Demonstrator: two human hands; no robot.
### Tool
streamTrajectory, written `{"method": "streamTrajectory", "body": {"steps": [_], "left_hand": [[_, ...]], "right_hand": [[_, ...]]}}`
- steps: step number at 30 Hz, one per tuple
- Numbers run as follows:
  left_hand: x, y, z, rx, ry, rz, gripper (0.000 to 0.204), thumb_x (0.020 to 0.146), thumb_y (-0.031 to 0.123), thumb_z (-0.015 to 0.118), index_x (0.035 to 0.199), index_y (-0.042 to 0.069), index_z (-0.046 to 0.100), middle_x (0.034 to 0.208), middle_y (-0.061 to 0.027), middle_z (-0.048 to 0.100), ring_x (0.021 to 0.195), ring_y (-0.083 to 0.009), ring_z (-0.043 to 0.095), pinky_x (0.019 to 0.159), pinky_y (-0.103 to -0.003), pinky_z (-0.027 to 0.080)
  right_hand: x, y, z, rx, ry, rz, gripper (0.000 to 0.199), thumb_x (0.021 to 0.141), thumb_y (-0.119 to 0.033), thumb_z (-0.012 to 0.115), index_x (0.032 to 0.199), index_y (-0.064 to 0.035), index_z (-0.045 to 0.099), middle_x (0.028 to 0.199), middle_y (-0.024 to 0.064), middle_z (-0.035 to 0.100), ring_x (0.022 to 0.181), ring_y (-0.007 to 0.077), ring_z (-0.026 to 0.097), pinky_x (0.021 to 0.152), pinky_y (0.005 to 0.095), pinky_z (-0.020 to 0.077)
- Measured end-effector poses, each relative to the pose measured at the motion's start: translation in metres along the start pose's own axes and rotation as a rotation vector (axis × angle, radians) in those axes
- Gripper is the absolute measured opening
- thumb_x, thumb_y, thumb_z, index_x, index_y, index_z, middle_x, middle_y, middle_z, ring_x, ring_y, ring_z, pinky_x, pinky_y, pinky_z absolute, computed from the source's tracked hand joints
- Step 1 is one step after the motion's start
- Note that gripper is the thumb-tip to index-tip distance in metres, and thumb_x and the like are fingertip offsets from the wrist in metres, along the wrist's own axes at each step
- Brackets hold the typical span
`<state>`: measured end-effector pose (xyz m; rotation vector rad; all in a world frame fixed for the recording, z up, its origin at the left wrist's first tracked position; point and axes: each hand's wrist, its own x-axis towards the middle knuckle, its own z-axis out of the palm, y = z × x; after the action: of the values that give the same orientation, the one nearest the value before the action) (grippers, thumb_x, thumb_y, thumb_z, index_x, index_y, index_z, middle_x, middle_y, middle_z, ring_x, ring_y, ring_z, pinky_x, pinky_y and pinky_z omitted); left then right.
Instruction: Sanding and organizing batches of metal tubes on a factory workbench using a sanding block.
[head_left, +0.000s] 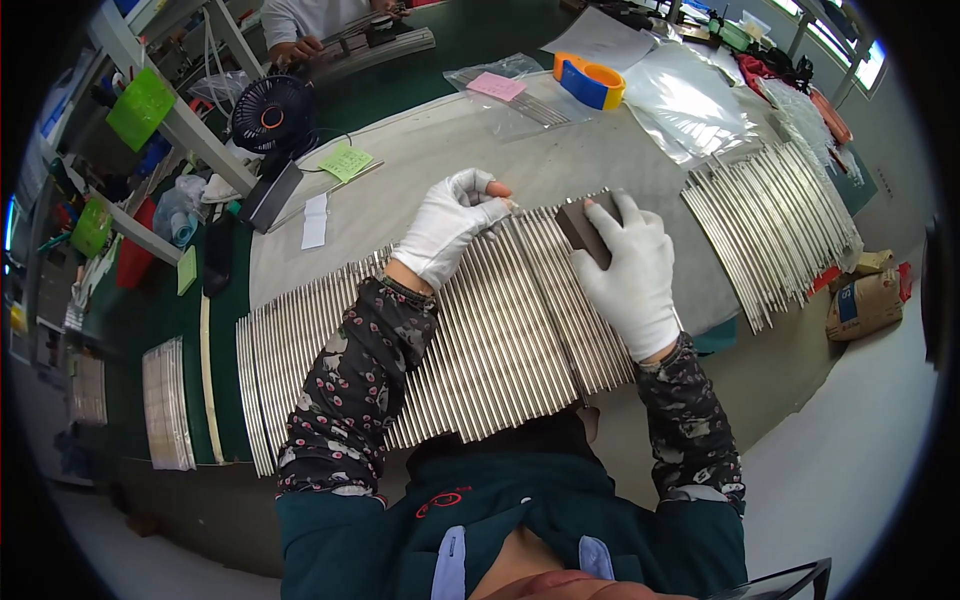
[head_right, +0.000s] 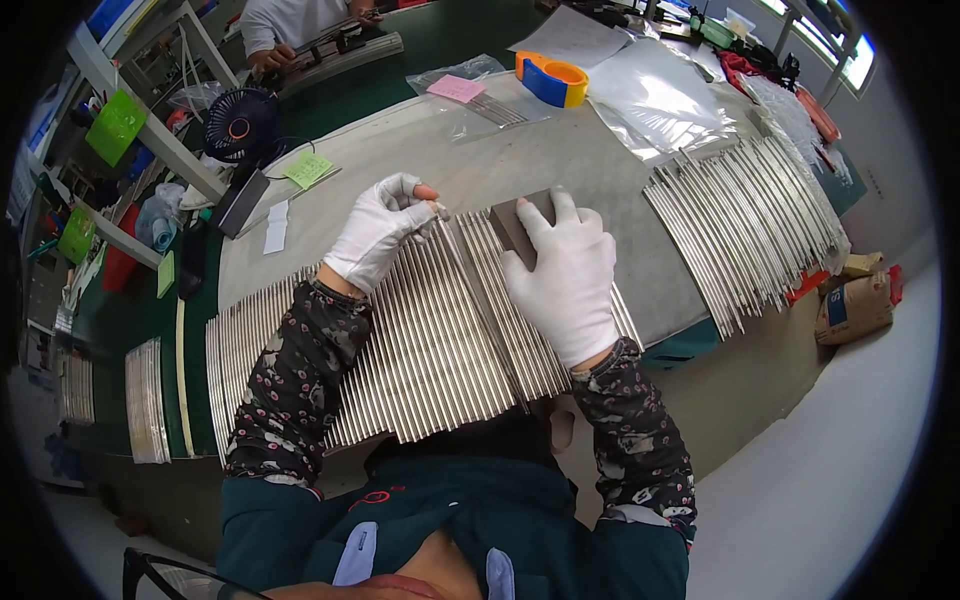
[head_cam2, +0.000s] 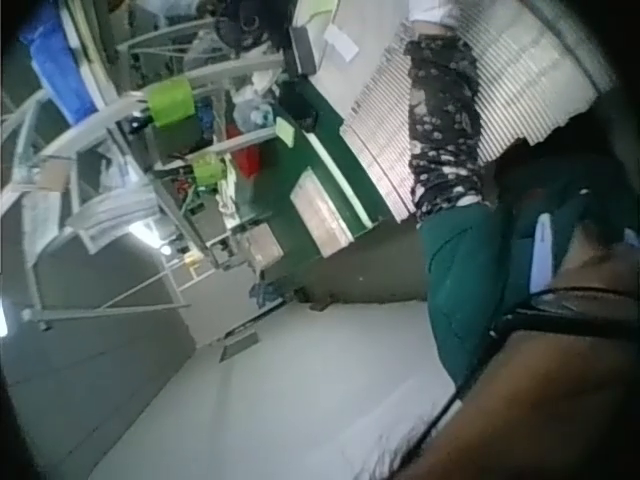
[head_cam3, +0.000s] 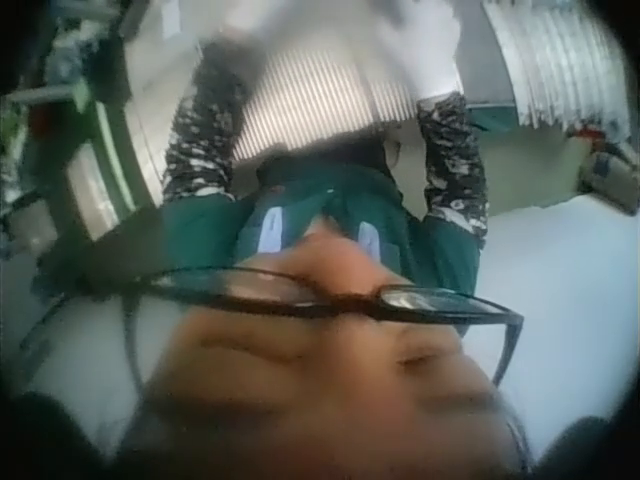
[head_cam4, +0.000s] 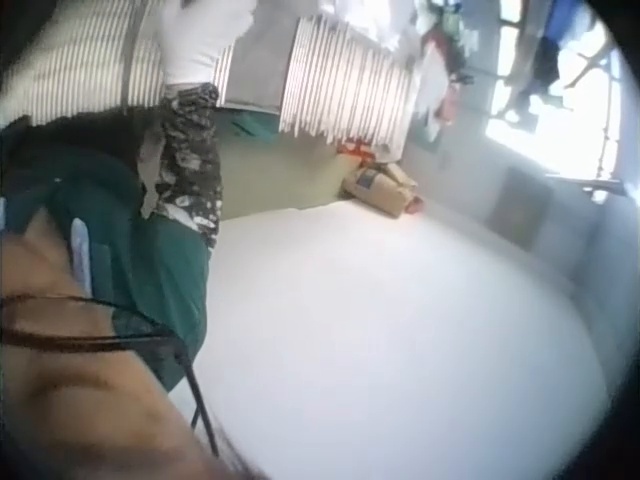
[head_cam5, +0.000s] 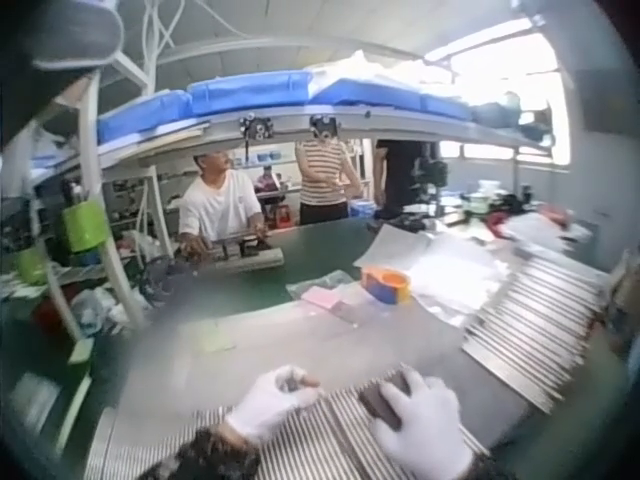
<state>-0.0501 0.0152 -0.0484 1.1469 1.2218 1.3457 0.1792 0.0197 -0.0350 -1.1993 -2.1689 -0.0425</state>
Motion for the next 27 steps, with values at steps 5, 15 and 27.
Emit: {"method": "streamTrajectory", "body": {"steps": [5, 15, 27], "left_hand": [[0.003, -0.002, -0.005, -0.019, -0.053, -0.017, 0.017, 0.093, 0.006, 0.071, 0.108, 0.001, 0.064, 0.093, -0.0058, 0.071, 0.077, -0.009, 0.065, 0.068, -0.022, 0.053], [0.033, -0.024, 0.001, 0.378, 0.013, -0.115, 0.02, 0.087, 0.008, 0.074, 0.104, -0.001, 0.069, 0.091, -0.0039, 0.07, 0.082, -0.0106, 0.065, 0.077, -0.024, 0.052], [0.034, -0.048, -0.013, 1.023, 0.135, 0.199, 0.024, 0.084, 0.011, 0.07, 0.106, 0.002, 0.072, 0.1, -0.0162, 0.073, 0.093, -0.0318, 0.07, 0.086, -0.039, 0.055]], "right_hand": [[-0.025, 0.018, 0.0, 0.177, 0.001, -0.105, 0.054, 0.071, -0.017, 0.077, 0.122, -0.0031, 0.068, 0.13, 0.0234, 0.059, 0.11, 0.0387, 0.058, 0.095, 0.0474, 0.0486], [-0.057, 0.038, -0.026, 0.155, -0.052, 0.003, 0.058, 0.07, -0.012, 0.076, 0.125, -0.0009, 0.063, 0.139, 0.0276, 0.053, 0.116, 0.041, 0.054, 0.103, 0.048, 0.0435], [-0.08, 0.039, -0.031, 0.16, -0.134, -0.038, 0.064, 0.067, -0.012, 0.077, 0.128, -0.0032, 0.061, 0.14, 0.0267, 0.051, 0.116, 0.0413, 0.053, 0.1, 0.0497, 0.0434]]}}
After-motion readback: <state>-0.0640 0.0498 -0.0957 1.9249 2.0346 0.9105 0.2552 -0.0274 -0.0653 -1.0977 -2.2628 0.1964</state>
